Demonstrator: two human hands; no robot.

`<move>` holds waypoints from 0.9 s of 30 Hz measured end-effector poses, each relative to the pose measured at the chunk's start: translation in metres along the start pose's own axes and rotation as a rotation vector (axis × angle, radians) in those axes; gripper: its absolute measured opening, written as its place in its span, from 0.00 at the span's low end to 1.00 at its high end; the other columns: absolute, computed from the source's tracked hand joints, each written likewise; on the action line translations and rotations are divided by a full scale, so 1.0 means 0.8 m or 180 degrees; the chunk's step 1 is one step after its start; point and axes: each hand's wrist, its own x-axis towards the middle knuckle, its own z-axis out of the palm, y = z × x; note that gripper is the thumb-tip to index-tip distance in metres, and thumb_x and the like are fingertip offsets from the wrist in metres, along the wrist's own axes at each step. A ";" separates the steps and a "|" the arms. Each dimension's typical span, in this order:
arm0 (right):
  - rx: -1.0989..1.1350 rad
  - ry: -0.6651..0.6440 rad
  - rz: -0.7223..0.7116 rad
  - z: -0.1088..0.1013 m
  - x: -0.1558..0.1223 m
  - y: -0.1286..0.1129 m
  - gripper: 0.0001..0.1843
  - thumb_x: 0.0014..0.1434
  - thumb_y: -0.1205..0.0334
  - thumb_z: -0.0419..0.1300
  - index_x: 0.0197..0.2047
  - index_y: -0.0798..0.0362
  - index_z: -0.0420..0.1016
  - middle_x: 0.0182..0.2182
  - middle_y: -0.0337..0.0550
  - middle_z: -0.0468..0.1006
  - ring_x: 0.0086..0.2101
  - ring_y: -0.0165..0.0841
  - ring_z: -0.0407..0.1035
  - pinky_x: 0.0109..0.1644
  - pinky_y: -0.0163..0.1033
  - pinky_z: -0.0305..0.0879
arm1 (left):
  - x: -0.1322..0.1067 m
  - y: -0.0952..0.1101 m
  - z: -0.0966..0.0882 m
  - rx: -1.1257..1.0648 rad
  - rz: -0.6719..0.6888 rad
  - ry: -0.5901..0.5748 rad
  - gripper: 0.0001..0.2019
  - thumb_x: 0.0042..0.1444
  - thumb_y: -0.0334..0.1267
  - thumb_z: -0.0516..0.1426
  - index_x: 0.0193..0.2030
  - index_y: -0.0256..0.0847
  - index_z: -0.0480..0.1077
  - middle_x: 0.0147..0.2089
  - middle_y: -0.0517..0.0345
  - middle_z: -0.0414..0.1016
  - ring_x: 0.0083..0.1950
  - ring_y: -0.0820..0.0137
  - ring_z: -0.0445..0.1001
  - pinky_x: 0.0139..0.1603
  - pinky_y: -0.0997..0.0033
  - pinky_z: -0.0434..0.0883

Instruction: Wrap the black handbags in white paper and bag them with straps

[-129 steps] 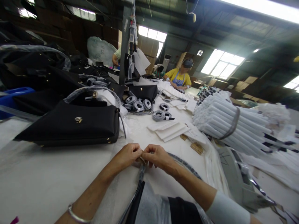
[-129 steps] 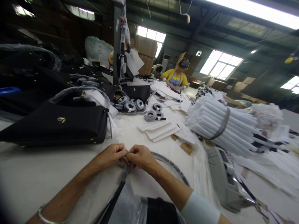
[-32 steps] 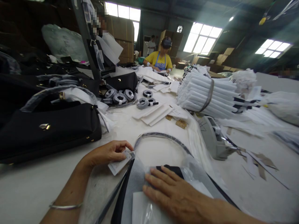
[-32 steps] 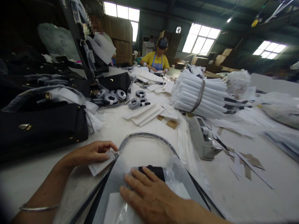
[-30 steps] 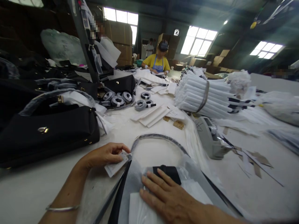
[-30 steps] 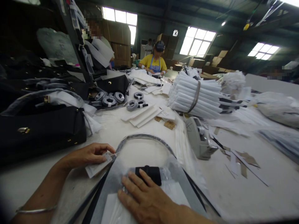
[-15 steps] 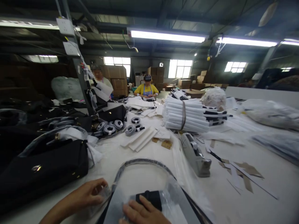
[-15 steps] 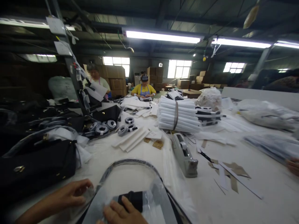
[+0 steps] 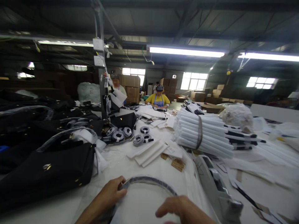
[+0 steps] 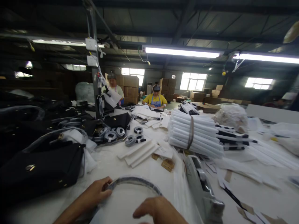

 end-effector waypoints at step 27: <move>-0.2890 0.0447 -0.0121 -0.046 0.293 0.040 0.11 0.54 0.63 0.66 0.42 0.55 0.79 0.61 0.50 0.67 0.65 0.47 0.48 0.71 0.53 0.30 | 0.005 -0.008 0.003 -0.0644 0.0052 -0.0184 0.10 0.45 0.36 0.54 0.37 0.45 0.68 0.30 0.63 0.71 0.32 0.68 0.68 0.30 0.71 0.57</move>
